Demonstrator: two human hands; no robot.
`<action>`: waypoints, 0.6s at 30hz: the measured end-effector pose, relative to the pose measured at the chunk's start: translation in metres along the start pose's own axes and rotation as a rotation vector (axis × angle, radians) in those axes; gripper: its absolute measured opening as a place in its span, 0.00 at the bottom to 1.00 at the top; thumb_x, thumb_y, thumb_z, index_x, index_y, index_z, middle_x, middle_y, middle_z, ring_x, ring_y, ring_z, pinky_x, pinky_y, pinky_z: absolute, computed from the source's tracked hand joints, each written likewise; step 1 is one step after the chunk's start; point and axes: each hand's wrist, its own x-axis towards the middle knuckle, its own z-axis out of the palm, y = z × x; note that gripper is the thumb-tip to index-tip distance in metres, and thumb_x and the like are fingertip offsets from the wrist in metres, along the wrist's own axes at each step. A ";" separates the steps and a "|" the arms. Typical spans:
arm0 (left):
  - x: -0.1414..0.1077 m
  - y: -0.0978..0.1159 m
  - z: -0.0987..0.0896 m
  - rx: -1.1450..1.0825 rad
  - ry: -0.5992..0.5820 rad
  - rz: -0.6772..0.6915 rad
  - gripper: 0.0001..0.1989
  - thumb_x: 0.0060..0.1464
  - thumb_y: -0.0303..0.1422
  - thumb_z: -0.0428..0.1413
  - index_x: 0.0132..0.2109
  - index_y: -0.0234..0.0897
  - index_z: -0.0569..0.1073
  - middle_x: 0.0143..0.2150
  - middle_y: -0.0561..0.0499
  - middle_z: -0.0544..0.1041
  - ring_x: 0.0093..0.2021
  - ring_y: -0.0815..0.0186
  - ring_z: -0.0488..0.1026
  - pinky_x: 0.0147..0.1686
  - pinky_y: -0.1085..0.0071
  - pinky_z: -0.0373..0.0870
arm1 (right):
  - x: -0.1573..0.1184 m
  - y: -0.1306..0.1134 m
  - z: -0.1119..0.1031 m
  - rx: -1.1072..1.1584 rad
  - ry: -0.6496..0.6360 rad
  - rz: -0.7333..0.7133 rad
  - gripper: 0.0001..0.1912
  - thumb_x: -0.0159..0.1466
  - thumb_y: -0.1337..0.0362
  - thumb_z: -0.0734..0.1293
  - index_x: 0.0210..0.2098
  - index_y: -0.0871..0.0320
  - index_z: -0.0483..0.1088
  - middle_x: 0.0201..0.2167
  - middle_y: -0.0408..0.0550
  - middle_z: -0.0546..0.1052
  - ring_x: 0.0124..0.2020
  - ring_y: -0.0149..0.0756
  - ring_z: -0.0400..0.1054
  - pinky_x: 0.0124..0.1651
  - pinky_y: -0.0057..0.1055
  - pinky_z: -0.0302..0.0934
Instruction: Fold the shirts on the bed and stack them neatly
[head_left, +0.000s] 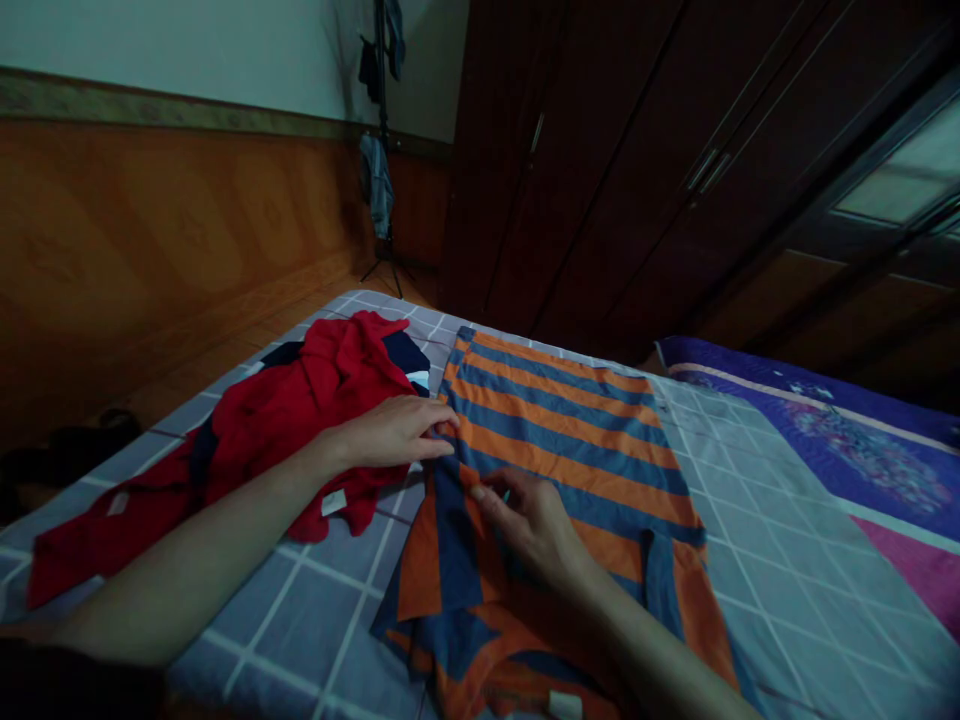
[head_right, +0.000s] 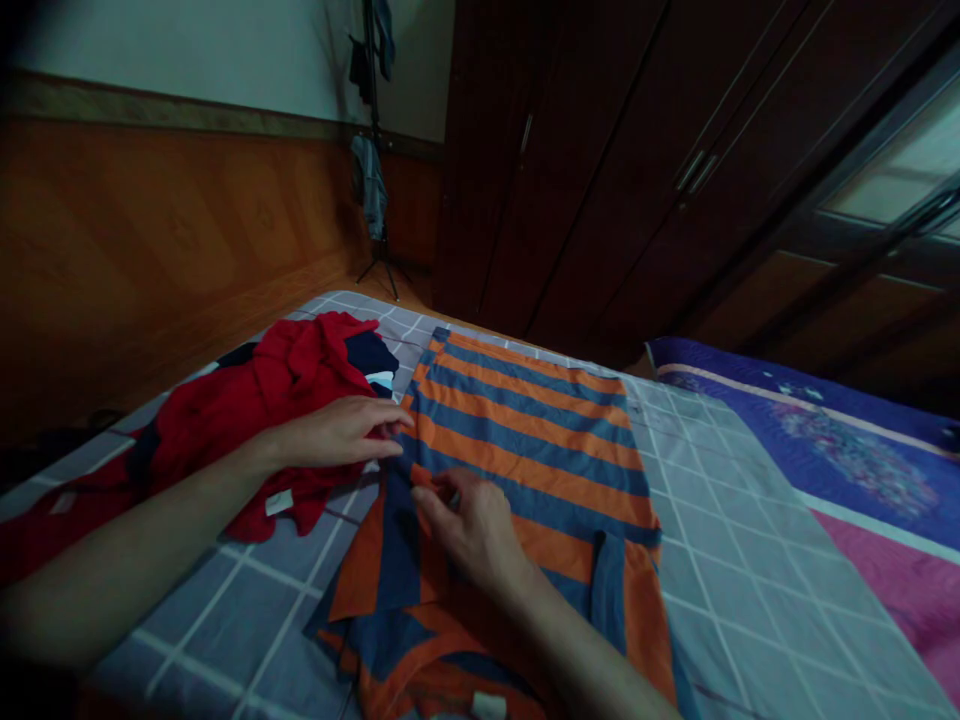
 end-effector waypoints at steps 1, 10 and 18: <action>0.001 -0.003 0.007 -0.020 -0.032 0.007 0.13 0.57 0.34 0.54 0.49 0.37 0.72 0.42 0.50 0.75 0.41 0.65 0.71 0.41 0.74 0.63 | -0.006 -0.006 -0.001 -0.134 -0.021 -0.063 0.14 0.62 0.54 0.64 0.37 0.60 0.72 0.28 0.47 0.73 0.27 0.33 0.66 0.29 0.28 0.56; 0.007 -0.018 0.045 -0.127 -0.026 0.008 0.04 0.53 0.30 0.54 0.34 0.35 0.73 0.34 0.52 0.73 0.37 0.66 0.69 0.40 0.73 0.62 | -0.044 -0.033 0.024 -0.579 -0.378 -0.544 0.07 0.62 0.67 0.65 0.40 0.57 0.66 0.38 0.47 0.68 0.36 0.36 0.62 0.32 0.30 0.57; 0.008 -0.019 0.047 -0.393 -0.046 -0.060 0.07 0.53 0.32 0.52 0.36 0.34 0.72 0.29 0.56 0.71 0.30 0.70 0.67 0.29 0.77 0.60 | -0.030 -0.051 0.045 -0.857 -0.310 -0.947 0.08 0.65 0.70 0.59 0.41 0.65 0.67 0.37 0.54 0.68 0.36 0.41 0.61 0.35 0.36 0.57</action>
